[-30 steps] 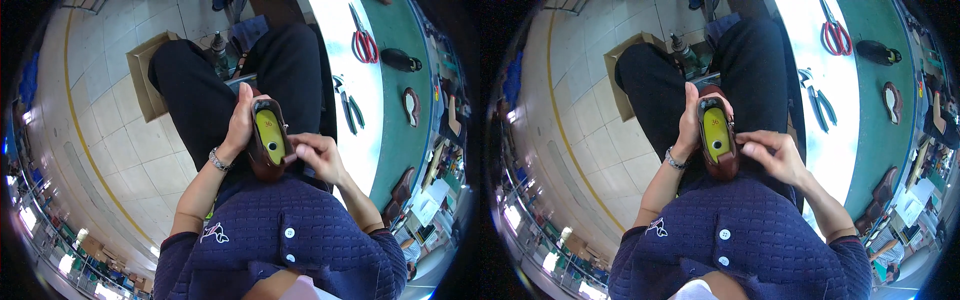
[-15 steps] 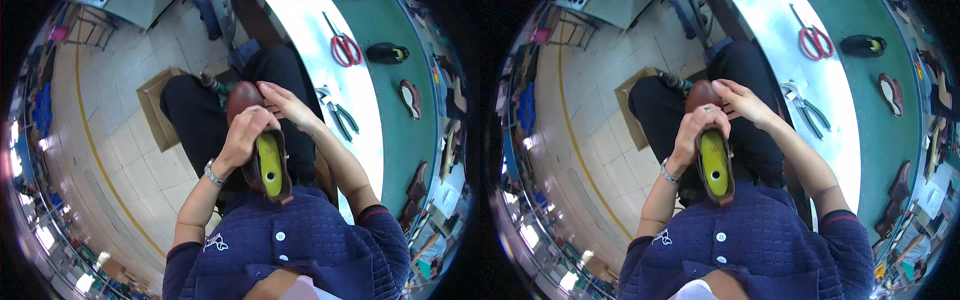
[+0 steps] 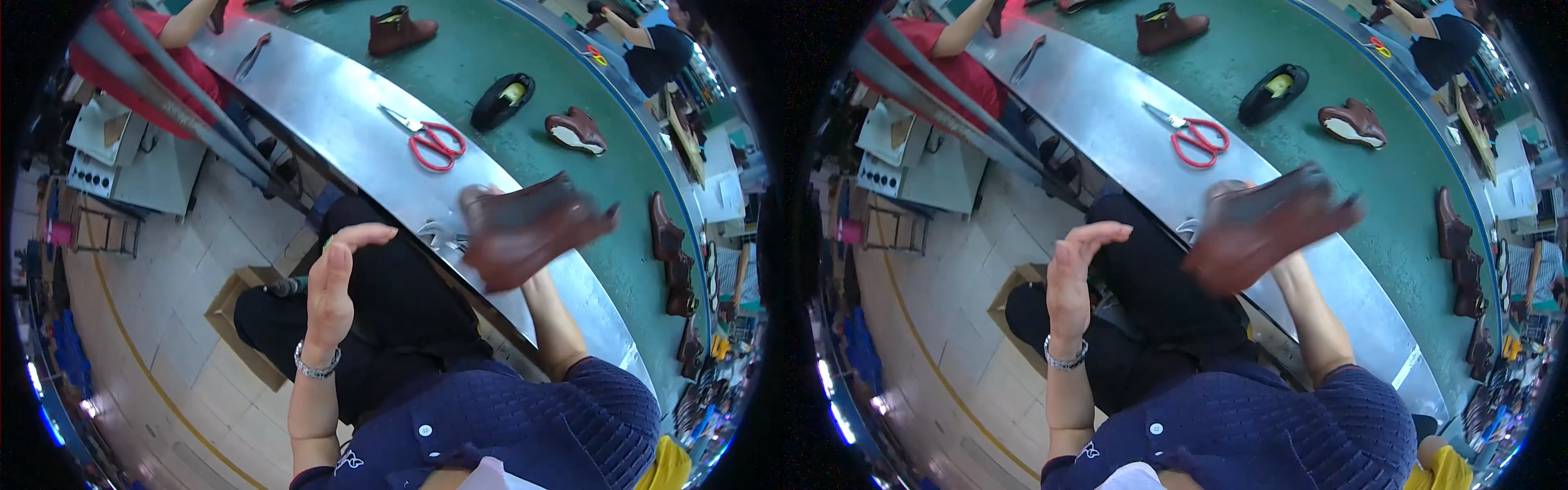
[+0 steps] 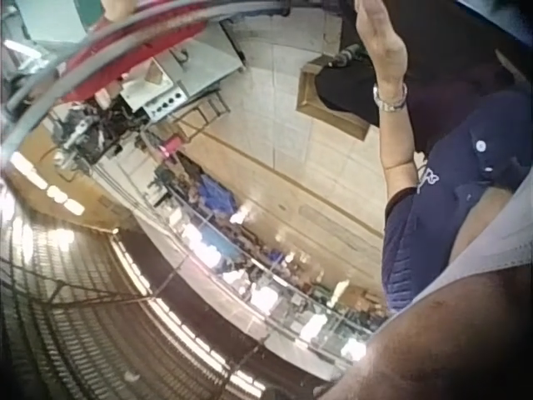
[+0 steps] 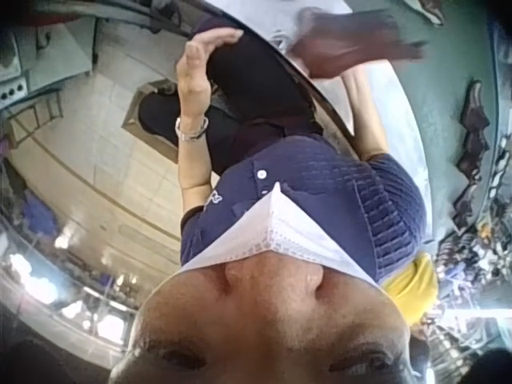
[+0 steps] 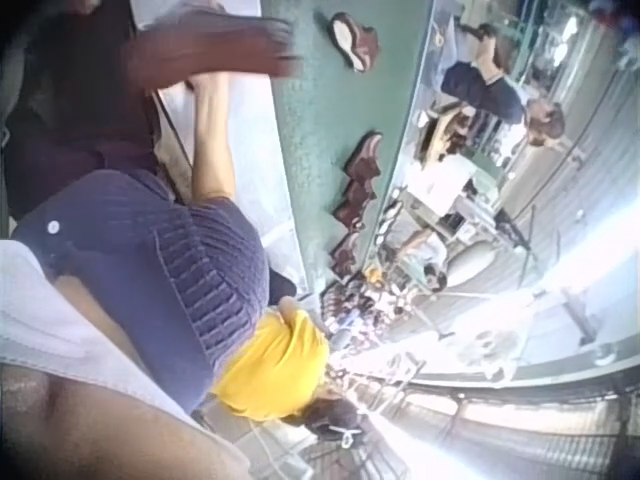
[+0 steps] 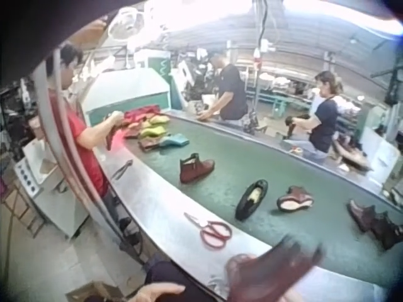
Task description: The recorder is assembling and trimming components of shoes at a factory workstation.
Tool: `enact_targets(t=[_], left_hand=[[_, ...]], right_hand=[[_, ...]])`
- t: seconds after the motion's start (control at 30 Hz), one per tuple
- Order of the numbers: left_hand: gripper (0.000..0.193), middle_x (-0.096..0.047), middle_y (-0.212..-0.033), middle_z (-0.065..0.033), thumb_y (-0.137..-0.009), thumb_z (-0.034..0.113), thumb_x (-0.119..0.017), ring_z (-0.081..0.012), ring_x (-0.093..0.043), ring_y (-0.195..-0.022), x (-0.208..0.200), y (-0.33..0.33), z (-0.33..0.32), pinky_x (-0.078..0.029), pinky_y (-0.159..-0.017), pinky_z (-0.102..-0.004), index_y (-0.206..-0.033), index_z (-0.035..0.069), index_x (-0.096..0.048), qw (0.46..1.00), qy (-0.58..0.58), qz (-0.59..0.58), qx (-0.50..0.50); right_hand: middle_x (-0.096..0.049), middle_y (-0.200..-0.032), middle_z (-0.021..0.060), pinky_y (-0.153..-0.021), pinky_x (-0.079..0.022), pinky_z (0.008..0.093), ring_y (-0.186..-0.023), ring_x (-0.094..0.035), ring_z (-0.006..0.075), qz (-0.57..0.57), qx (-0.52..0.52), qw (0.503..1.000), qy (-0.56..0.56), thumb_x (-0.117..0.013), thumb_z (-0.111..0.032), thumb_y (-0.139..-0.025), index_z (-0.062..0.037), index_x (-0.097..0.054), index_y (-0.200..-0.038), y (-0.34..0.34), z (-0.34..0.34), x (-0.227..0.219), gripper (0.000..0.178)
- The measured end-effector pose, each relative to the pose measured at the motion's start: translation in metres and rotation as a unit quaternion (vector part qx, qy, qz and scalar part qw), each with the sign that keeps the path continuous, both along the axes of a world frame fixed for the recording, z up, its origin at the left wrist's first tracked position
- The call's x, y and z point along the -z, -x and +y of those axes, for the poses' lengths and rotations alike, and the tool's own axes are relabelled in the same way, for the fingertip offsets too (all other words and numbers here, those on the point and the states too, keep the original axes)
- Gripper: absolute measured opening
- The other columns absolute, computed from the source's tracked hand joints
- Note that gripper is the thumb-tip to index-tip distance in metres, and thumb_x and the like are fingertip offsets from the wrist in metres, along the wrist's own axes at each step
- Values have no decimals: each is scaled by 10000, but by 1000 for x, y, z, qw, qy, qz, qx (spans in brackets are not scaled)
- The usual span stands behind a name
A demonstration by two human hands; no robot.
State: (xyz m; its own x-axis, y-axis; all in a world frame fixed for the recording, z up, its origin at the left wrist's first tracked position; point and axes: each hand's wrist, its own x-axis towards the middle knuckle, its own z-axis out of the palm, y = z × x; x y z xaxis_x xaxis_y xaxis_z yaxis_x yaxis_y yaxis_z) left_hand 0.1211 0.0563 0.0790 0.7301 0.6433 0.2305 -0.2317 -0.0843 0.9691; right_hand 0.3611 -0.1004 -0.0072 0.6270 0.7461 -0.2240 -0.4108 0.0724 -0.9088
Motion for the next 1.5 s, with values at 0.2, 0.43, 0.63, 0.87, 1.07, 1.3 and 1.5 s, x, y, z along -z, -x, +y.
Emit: enact_targets(t=[0.2,0.43,0.63,0.87,1.07,1.3,1.5], left_hand=[[501,-664,-1049,-159,-1058,347,-291,-220,-632,-961,29,1,-4,-456,-944,-351,-1097,-50,-595,993,79,88,24],[257,-664,-1007,-82,-1015,183,-476,-125,-609,-909,45,11,-4,-468,-869,-255,-1062,-21,-625,981,158,114,10],[222,-668,-1001,-74,-997,167,-520,-119,-613,-905,44,10,-7,-468,-858,-245,-1048,-20,-630,975,168,146,2],[192,-665,-998,-66,-978,138,-558,-113,-609,-921,42,28,-25,-472,-857,-239,-1059,-22,-626,979,161,128,6],[190,-664,-993,-66,-939,117,-614,-103,-614,-889,52,63,-30,-483,-833,-248,-1077,-15,-616,974,116,183,-61],[1071,-290,-1507,-226,-654,283,-834,-368,-308,-1383,8,4,-25,-244,-1134,-453,-1494,12,-228,919,-318,231,-38],[1028,-321,-1484,-230,-669,193,-809,-395,-347,-1351,61,63,-53,-264,-1111,-499,-1507,73,-226,968,-225,100,-54]], right_hand=[[-590,-807,45,-463,-534,208,-652,-638,151,665,56,719,-196,-593,-338,-910,117,-260,-1368,-98,-78,20,726],[-503,-619,-27,-389,-379,160,-446,-421,53,511,37,826,-235,-478,-304,-1005,-53,-514,-1326,-153,-123,48,410],[-639,-737,37,-527,-441,208,-540,-540,81,-127,95,977,140,-597,-346,-940,-86,-501,-1338,-129,6,-8,485],[-677,-806,148,-716,-493,436,-796,-660,337,-548,156,757,320,-718,-379,-800,-47,-606,-1007,-172,91,1,407],[-521,-629,-17,-518,-390,262,-569,-489,69,-414,75,903,90,-731,-299,-827,-52,-590,-782,-149,80,-73,288],[-562,-563,-7,-418,-342,207,-437,-482,53,-309,-99,945,-30,-763,-131,-758,4,-622,-853,3,35,-191,217],[-583,-577,85,-453,-368,273,-491,-581,219,-388,-419,797,-195,-822,-265,-712,-6,-694,-761,71,56,-176,293]])
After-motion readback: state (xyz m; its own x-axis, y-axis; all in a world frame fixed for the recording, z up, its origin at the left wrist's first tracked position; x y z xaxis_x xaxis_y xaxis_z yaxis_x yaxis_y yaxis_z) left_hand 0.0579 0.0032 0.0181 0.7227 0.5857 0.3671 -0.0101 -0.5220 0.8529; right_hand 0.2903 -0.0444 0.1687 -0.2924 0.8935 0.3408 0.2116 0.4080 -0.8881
